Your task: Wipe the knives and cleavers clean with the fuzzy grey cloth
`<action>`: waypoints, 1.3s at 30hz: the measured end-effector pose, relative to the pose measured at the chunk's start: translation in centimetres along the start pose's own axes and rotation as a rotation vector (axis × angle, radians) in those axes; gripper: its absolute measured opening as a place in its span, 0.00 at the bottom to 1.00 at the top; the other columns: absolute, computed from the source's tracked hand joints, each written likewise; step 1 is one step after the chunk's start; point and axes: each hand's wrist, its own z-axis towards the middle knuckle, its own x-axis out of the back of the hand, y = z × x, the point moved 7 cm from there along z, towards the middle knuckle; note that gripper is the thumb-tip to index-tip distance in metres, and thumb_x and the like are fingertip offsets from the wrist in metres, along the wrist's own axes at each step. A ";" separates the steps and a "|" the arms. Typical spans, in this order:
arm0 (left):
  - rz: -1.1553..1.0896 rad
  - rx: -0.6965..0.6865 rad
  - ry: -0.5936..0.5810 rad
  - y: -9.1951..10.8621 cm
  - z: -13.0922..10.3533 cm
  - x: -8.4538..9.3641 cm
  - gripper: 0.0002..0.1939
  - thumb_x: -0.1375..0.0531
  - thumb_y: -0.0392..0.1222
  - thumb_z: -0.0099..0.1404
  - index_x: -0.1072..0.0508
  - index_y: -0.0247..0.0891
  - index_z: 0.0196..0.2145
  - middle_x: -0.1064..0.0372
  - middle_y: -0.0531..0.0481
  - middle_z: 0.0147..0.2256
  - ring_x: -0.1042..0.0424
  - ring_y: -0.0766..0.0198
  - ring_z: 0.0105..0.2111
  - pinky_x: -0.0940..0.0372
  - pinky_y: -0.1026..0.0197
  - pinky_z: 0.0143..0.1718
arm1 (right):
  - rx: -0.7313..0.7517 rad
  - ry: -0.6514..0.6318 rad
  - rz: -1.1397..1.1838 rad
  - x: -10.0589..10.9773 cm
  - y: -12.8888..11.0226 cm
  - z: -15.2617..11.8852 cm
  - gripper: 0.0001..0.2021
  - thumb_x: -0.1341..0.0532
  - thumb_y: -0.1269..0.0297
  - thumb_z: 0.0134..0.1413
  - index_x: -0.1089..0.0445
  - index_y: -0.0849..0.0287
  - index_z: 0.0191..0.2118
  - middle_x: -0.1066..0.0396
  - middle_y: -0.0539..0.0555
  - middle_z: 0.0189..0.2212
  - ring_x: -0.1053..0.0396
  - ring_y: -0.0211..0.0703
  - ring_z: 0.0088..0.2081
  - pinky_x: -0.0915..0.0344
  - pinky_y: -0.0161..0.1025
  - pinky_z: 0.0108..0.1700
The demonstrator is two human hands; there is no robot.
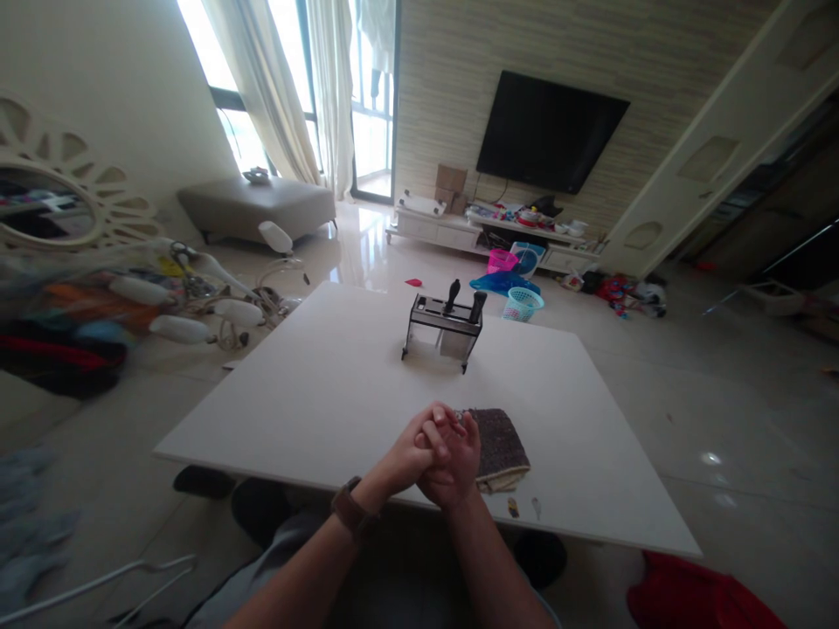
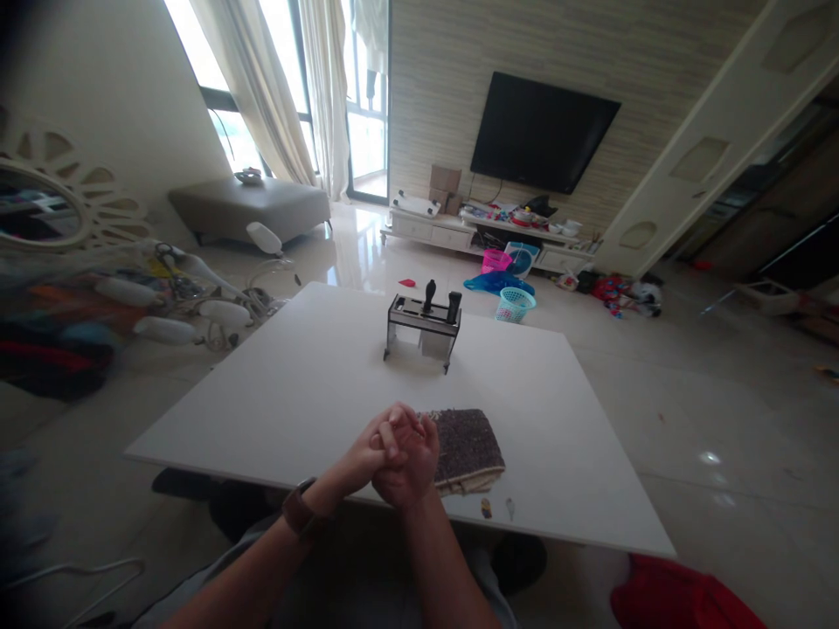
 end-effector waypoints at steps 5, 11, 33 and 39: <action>-0.040 0.017 0.019 0.0 0.3 -0.1 0.23 0.34 0.30 0.44 0.27 0.38 0.41 0.27 0.48 0.39 0.27 0.56 0.45 0.30 0.58 0.47 | 0.016 0.013 -0.006 -0.3 -0.2 0.2 0.16 0.41 0.45 0.64 0.34 0.54 0.39 0.45 0.43 0.17 0.33 0.39 0.26 0.40 0.24 0.20; -0.062 0.033 0.027 0.2 0.2 -0.3 0.23 0.35 0.29 0.44 0.27 0.38 0.41 0.26 0.48 0.39 0.26 0.56 0.45 0.29 0.59 0.46 | 0.008 0.003 0.011 -0.2 -0.2 0.3 0.16 0.40 0.45 0.63 0.34 0.54 0.39 0.46 0.43 0.17 0.35 0.40 0.26 0.46 0.23 0.16; -0.058 0.073 0.111 0.3 0.2 -0.2 0.22 0.40 0.26 0.40 0.27 0.38 0.36 0.26 0.49 0.36 0.25 0.54 0.43 0.27 0.59 0.41 | -0.005 -0.049 0.053 -0.3 0.0 0.4 0.16 0.43 0.46 0.67 0.35 0.54 0.40 0.45 0.44 0.19 0.41 0.37 0.24 0.55 0.19 0.14; -0.071 0.081 0.111 0.1 0.1 -0.2 0.22 0.41 0.27 0.41 0.27 0.39 0.36 0.27 0.50 0.36 0.25 0.50 0.45 0.27 0.59 0.38 | 0.003 -0.068 0.020 -0.4 -0.1 0.5 0.16 0.44 0.46 0.67 0.34 0.55 0.40 0.46 0.43 0.20 0.42 0.35 0.24 0.53 0.19 0.15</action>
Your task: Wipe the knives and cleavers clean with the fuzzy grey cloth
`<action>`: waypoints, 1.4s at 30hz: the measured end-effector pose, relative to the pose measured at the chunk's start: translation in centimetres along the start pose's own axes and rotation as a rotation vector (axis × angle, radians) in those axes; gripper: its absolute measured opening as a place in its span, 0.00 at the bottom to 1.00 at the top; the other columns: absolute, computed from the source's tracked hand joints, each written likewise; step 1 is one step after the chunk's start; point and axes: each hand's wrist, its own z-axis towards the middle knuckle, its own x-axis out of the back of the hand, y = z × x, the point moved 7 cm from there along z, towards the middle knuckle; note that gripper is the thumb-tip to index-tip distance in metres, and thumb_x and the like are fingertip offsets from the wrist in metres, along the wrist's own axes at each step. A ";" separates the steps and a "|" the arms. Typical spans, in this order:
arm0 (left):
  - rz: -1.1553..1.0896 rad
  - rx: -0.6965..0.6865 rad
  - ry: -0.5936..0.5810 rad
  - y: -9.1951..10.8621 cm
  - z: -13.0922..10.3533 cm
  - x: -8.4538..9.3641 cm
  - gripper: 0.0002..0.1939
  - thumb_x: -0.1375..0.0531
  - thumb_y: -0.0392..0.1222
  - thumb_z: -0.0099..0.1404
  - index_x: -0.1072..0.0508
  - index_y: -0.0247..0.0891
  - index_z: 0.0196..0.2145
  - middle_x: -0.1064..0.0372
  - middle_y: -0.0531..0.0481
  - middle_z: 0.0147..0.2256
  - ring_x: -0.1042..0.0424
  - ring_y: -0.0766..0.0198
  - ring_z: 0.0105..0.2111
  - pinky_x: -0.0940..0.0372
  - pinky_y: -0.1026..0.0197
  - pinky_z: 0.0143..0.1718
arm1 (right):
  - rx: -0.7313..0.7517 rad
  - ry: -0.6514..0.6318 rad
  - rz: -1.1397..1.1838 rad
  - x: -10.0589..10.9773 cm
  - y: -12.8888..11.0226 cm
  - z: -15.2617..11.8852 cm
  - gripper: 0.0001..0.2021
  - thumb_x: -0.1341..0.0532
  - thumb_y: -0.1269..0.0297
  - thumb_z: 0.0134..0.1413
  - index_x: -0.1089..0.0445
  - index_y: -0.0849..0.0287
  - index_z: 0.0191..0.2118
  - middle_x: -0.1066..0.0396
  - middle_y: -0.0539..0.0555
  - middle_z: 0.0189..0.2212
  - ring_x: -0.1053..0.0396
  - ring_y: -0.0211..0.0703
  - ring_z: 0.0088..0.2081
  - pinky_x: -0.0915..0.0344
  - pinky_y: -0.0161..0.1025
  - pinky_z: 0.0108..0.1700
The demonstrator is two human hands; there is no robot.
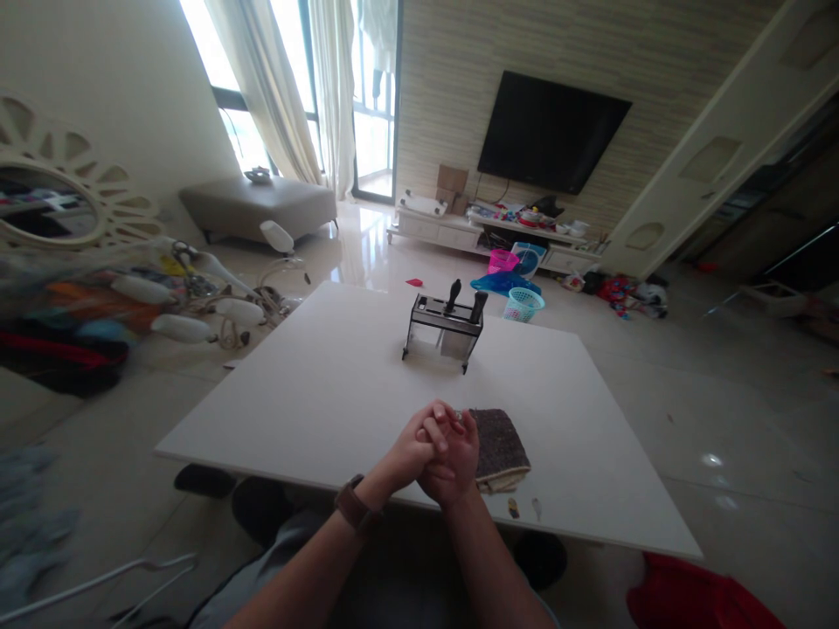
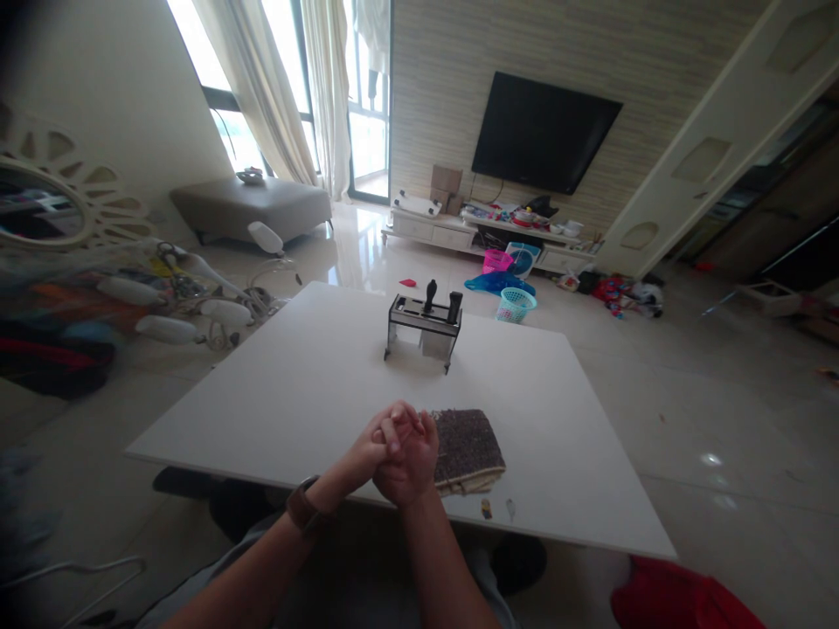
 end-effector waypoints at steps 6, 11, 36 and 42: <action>0.017 0.001 0.005 -0.1 0.2 0.1 0.23 0.41 0.27 0.40 0.27 0.38 0.37 0.26 0.49 0.37 0.25 0.53 0.44 0.26 0.58 0.42 | -0.009 0.027 0.023 0.1 0.0 -0.1 0.15 0.43 0.47 0.67 0.34 0.54 0.40 0.45 0.44 0.19 0.37 0.38 0.26 0.48 0.20 0.16; 0.021 -0.001 0.007 -0.2 0.3 0.2 0.23 0.40 0.27 0.39 0.27 0.37 0.37 0.26 0.48 0.37 0.25 0.54 0.43 0.27 0.58 0.41 | -0.011 0.016 0.046 0.1 0.1 0.0 0.15 0.43 0.47 0.67 0.34 0.55 0.40 0.45 0.43 0.19 0.41 0.36 0.23 0.51 0.20 0.15; 0.715 0.094 -0.062 -1.9 0.5 1.7 0.19 0.45 0.55 0.73 0.31 0.37 0.50 0.25 0.45 0.43 0.25 0.58 0.41 0.32 0.56 0.46 | 0.421 0.486 -0.325 1.4 -9.8 -1.7 0.08 0.36 0.59 0.55 0.27 0.58 0.33 0.37 0.45 0.23 0.49 0.29 0.19 0.47 0.27 0.20; 1.452 0.232 -0.487 -10.8 -2.5 -0.8 0.18 0.38 0.47 0.63 0.22 0.40 0.50 0.33 0.37 0.63 0.35 0.42 0.64 0.34 0.39 0.60 | 0.556 0.595 -0.339 2.0 -14.6 -4.7 0.08 0.34 0.57 0.50 0.28 0.56 0.30 0.38 0.46 0.22 0.48 0.30 0.19 0.51 0.29 0.20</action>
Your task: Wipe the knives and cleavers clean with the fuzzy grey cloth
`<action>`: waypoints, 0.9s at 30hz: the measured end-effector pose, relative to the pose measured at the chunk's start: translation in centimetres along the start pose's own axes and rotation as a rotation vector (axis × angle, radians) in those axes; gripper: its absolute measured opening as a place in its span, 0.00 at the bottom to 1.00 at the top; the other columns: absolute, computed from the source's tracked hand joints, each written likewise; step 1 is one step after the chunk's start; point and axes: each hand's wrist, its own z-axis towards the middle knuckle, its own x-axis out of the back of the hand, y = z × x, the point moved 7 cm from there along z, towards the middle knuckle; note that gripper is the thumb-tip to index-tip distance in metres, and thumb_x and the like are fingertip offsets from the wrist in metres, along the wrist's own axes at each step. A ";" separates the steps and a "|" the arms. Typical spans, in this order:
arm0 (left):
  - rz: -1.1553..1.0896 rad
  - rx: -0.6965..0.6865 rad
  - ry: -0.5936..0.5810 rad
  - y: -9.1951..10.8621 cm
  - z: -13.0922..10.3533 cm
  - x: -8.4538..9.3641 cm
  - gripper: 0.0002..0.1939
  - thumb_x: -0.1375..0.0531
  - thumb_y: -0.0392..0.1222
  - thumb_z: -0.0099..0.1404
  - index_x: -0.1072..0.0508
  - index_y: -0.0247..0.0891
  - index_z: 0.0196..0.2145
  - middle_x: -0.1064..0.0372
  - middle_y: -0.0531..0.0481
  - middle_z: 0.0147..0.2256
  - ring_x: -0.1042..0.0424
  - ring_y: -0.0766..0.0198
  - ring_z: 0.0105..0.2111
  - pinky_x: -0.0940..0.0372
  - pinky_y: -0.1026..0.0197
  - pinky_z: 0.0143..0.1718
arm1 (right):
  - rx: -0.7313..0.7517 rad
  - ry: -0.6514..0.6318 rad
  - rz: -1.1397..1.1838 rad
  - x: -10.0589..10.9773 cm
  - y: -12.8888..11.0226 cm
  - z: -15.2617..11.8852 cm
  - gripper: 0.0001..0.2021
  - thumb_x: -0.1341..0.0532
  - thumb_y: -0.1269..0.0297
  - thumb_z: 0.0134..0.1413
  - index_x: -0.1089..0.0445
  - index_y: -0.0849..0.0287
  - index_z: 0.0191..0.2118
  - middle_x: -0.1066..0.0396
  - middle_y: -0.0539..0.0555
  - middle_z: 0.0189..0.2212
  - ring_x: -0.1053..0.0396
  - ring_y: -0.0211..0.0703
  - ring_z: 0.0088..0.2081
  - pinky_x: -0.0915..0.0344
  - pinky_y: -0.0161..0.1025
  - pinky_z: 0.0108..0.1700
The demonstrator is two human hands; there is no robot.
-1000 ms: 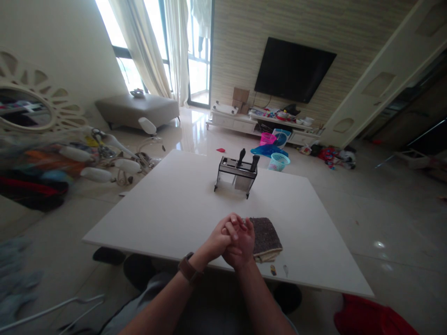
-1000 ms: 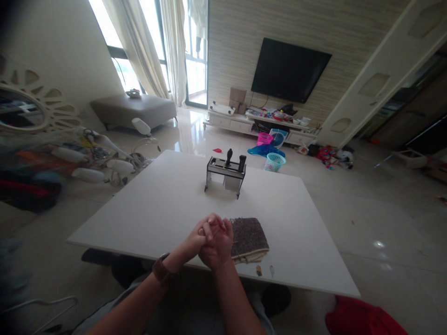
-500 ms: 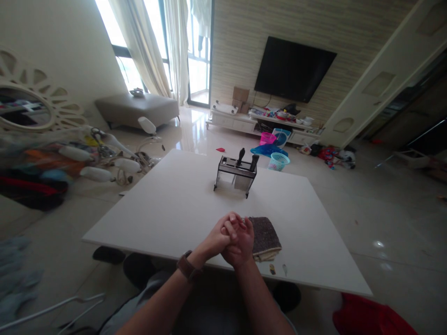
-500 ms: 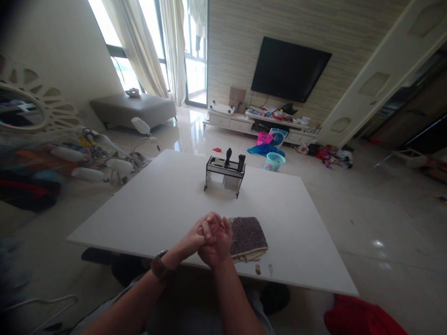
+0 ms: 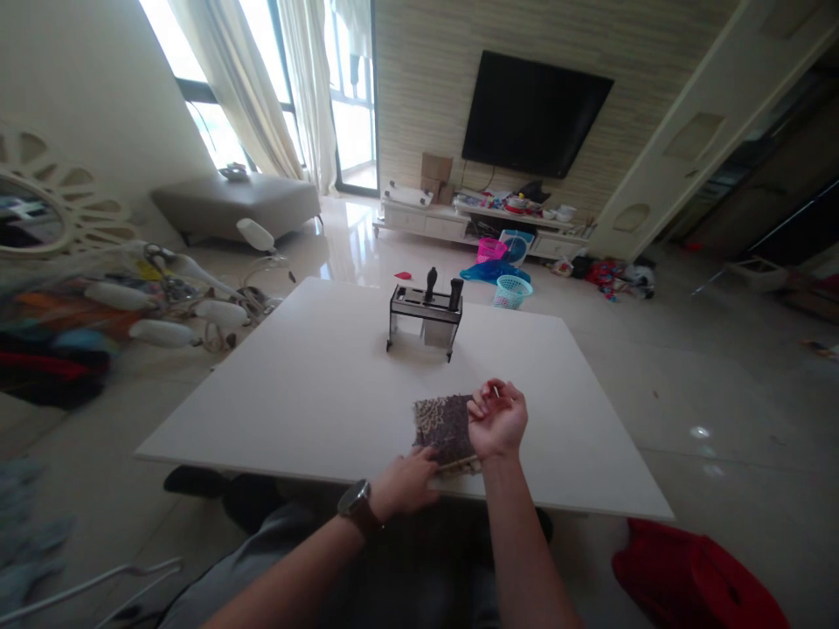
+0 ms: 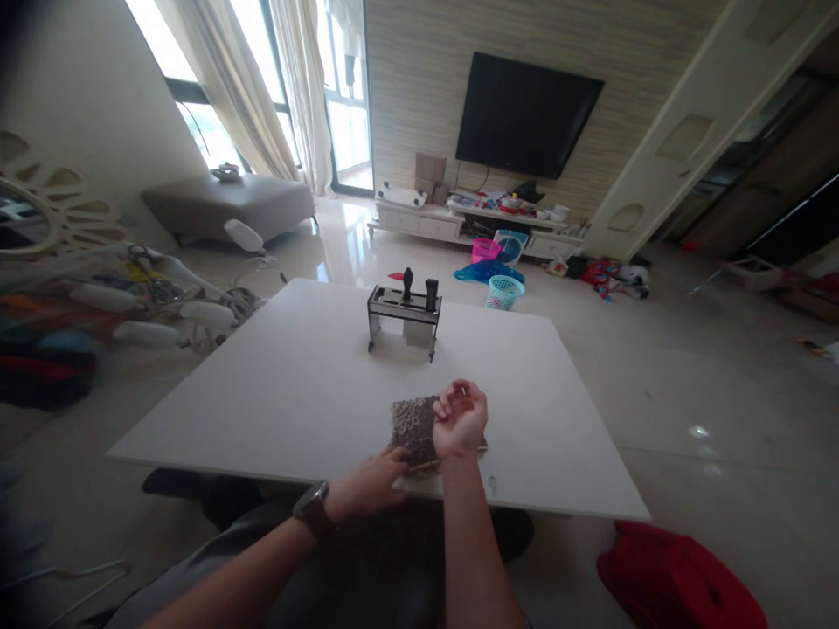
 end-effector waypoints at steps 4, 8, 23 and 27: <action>0.154 0.041 -0.128 0.6 1.1 -4.9 0.37 0.35 0.48 0.59 0.32 0.45 0.66 0.61 0.42 0.76 0.61 0.35 0.75 0.47 0.21 0.64 | -0.013 0.017 0.023 0.3 -1.5 -0.7 0.08 0.34 0.58 0.48 0.28 0.57 0.29 0.38 0.46 0.22 0.48 0.29 0.20 0.51 0.29 0.20; 0.235 0.079 -0.094 0.1 2.4 -5.2 0.42 0.36 0.42 0.59 0.39 0.47 0.70 0.62 0.44 0.76 0.62 0.38 0.75 0.55 0.19 0.67 | -0.016 0.006 0.022 0.6 -2.8 -1.0 0.08 0.34 0.58 0.49 0.29 0.57 0.29 0.39 0.46 0.22 0.49 0.30 0.20 0.51 0.29 0.20; -0.276 0.027 0.395 -5.0 5.5 6.2 0.19 0.37 0.42 0.62 0.24 0.38 0.51 0.25 0.39 0.54 0.27 0.49 0.57 0.33 0.46 0.61 | -0.092 0.086 0.009 1.1 -3.5 -1.5 0.08 0.33 0.62 0.46 0.31 0.59 0.26 0.38 0.44 0.20 0.50 0.27 0.18 0.54 0.27 0.18; -0.487 0.152 0.844 -7.0 7.2 16.2 0.14 0.37 0.40 0.62 0.27 0.34 0.46 0.23 0.38 0.47 0.22 0.52 0.49 0.29 0.49 0.55 | -0.109 0.096 0.023 1.1 -3.7 -1.2 0.08 0.33 0.62 0.45 0.31 0.59 0.26 0.38 0.44 0.20 0.50 0.27 0.18 0.54 0.27 0.18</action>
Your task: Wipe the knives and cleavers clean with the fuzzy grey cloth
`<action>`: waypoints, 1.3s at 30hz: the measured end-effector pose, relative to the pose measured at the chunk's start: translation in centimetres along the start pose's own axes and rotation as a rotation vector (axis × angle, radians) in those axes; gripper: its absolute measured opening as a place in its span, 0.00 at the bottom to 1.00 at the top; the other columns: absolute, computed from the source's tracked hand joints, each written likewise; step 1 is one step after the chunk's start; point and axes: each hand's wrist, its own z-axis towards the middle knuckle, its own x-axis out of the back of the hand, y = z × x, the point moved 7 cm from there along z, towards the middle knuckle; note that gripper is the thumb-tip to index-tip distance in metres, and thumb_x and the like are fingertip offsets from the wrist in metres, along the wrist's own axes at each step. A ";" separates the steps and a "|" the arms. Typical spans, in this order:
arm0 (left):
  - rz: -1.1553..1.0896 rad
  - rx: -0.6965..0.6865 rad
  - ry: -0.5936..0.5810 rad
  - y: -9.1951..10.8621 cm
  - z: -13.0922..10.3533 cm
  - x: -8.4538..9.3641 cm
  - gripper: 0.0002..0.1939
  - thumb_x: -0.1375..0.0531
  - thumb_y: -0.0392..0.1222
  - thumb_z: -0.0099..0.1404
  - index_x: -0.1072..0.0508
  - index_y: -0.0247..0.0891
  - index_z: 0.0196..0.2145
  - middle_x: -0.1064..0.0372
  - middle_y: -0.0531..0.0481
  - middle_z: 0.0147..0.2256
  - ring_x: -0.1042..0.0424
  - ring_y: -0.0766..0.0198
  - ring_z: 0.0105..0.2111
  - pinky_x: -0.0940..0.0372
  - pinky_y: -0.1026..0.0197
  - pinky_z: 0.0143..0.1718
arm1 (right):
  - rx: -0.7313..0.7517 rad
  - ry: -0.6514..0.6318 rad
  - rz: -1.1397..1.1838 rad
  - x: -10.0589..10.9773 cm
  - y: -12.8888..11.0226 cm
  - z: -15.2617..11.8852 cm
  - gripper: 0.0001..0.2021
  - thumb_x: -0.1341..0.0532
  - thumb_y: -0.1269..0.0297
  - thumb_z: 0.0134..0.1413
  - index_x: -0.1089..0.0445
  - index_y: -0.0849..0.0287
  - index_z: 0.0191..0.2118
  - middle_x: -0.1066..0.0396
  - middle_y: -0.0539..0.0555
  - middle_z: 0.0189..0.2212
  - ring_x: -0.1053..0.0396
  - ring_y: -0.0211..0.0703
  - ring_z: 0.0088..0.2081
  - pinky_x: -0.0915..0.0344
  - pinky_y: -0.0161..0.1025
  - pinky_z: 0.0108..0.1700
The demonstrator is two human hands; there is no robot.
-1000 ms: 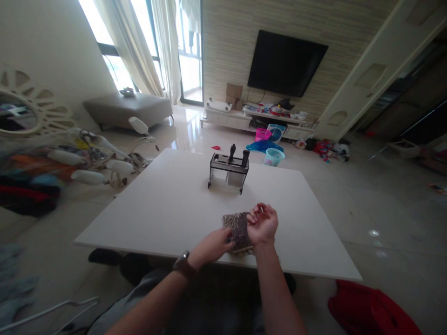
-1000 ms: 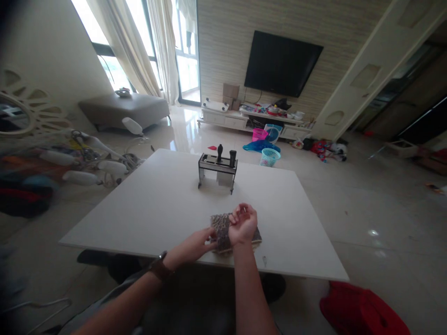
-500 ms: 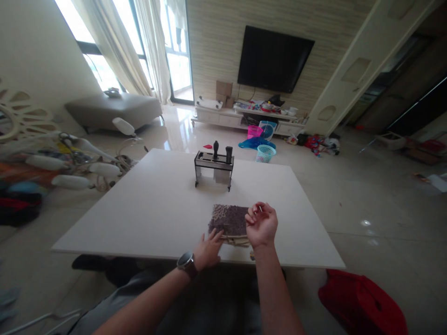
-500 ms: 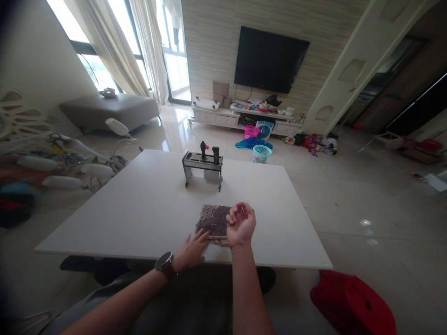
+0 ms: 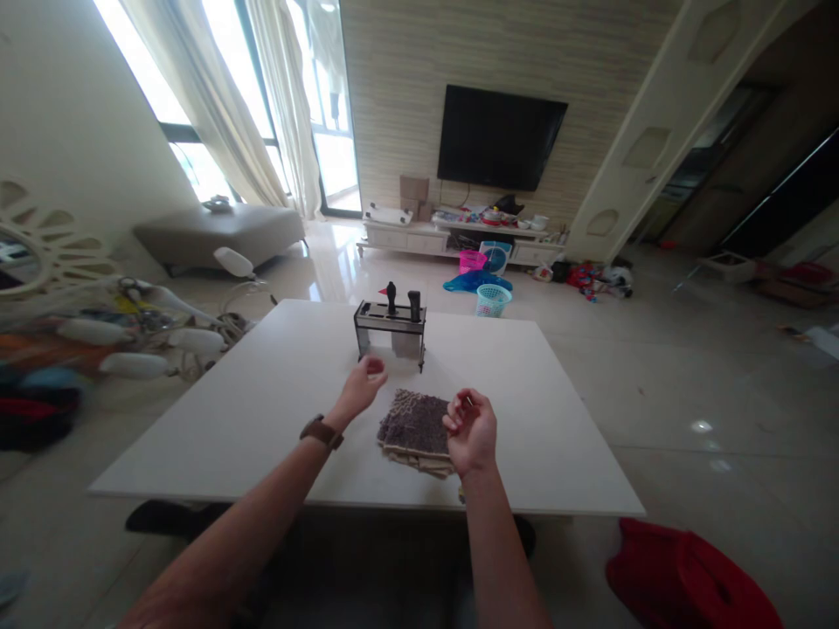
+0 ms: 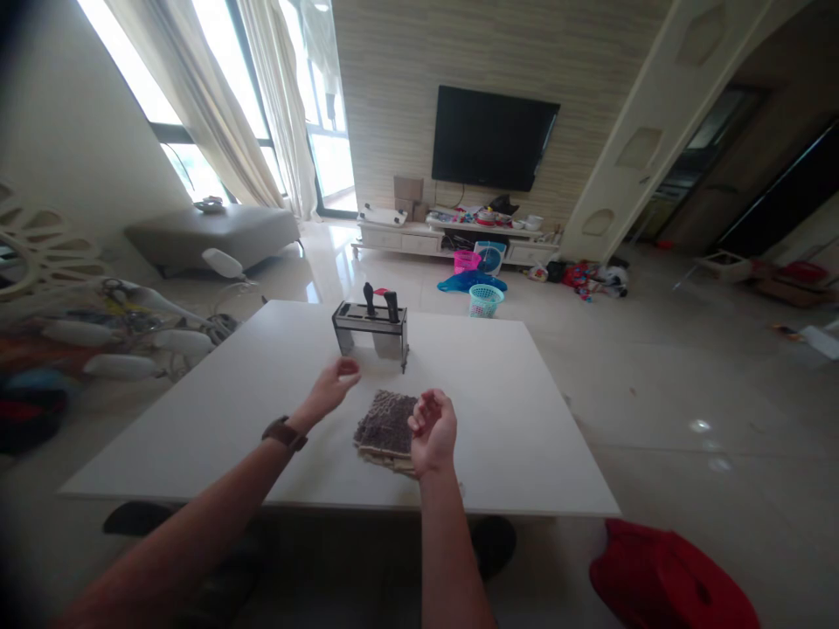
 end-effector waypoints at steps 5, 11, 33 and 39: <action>0.029 -0.082 0.241 6.2 10.3 3.2 0.28 0.36 0.33 0.62 0.32 0.29 0.60 0.30 0.30 0.59 0.27 0.51 0.58 0.34 0.51 0.61 | 0.018 -0.012 -0.022 0.4 -0.9 0.3 0.08 0.33 0.61 0.46 0.31 0.58 0.26 0.38 0.44 0.20 0.51 0.28 0.18 0.53 0.28 0.19; 0.113 -0.025 0.189 8.1 16.5 2.1 0.32 0.34 0.34 0.61 0.31 0.32 0.62 0.30 0.31 0.61 0.28 0.48 0.59 0.35 0.51 0.61 | 0.028 0.005 -0.022 1.0 -1.6 0.5 0.09 0.33 0.61 0.45 0.31 0.58 0.26 0.39 0.44 0.20 0.51 0.28 0.18 0.54 0.28 0.19; -0.157 -0.367 0.553 17.5 15.8 7.8 0.16 0.40 0.32 0.68 0.29 0.39 0.53 0.26 0.43 0.47 0.27 0.58 0.42 0.30 0.54 0.49 | 0.044 0.025 -0.131 1.0 -0.7 0.5 0.12 0.31 0.57 0.42 0.31 0.58 0.27 0.38 0.43 0.19 0.49 0.28 0.18 0.51 0.28 0.19; -0.231 -0.474 0.636 19.2 11.6 9.7 0.17 0.40 0.32 0.68 0.29 0.42 0.53 0.25 0.43 0.49 0.28 0.57 0.45 0.31 0.55 0.50 | 0.188 0.054 -0.499 2.0 -1.1 0.9 0.11 0.32 0.57 0.39 0.31 0.57 0.26 0.33 0.44 0.21 0.41 0.33 0.22 0.44 0.30 0.21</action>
